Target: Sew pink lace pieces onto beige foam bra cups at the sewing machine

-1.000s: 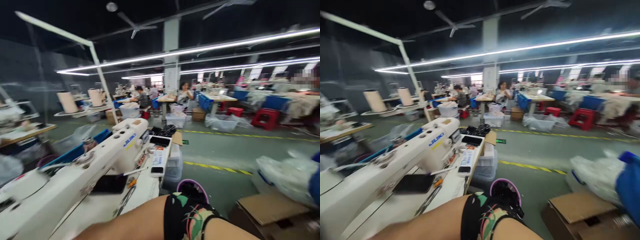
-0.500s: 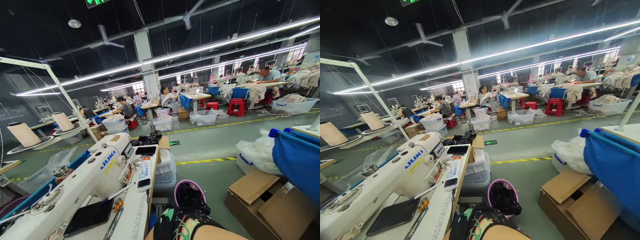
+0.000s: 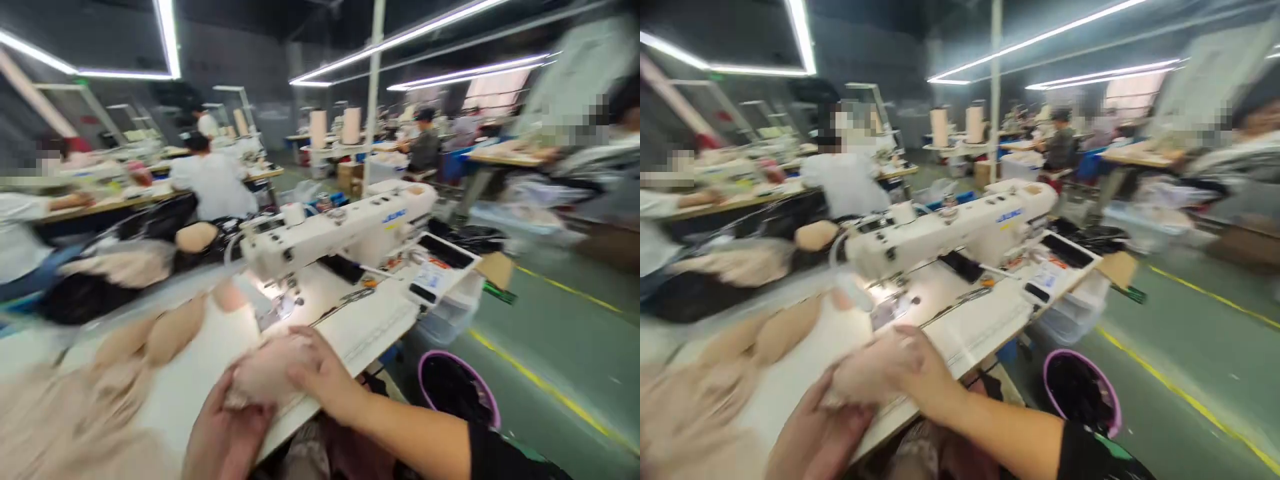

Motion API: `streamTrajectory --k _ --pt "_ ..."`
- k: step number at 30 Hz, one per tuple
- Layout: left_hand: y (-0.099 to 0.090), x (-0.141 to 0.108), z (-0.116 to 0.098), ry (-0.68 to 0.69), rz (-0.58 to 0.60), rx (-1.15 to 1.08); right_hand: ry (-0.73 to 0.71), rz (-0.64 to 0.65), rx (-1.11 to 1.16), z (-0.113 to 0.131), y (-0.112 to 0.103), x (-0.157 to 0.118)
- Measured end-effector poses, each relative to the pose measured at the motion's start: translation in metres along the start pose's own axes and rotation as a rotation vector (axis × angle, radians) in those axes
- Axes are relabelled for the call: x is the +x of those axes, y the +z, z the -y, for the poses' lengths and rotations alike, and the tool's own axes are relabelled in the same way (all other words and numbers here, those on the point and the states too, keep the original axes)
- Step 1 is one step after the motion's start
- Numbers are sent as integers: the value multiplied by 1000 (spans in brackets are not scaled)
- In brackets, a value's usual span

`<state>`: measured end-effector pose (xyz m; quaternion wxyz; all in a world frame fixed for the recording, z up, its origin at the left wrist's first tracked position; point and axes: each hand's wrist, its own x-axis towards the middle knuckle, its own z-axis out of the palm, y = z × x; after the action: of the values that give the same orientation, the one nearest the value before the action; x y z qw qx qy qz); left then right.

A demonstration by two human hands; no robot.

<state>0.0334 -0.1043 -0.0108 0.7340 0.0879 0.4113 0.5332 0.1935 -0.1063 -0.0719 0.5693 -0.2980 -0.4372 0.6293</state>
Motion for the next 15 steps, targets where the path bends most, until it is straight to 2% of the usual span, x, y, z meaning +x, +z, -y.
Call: streamTrajectory --k 2,6,9,15 --pt "-6 -7 6 23 8 -70 64 -20 -39 2 5 -5" --pt "-4 -5 16 180 -54 -65 98 45 -94 9 2 -12" --pt "-5 -3 21 164 -66 -45 94 53 -106 7 -1 -16" --pt "-7 -3 20 170 41 -80 127 -85 67 -1 -5 -9"
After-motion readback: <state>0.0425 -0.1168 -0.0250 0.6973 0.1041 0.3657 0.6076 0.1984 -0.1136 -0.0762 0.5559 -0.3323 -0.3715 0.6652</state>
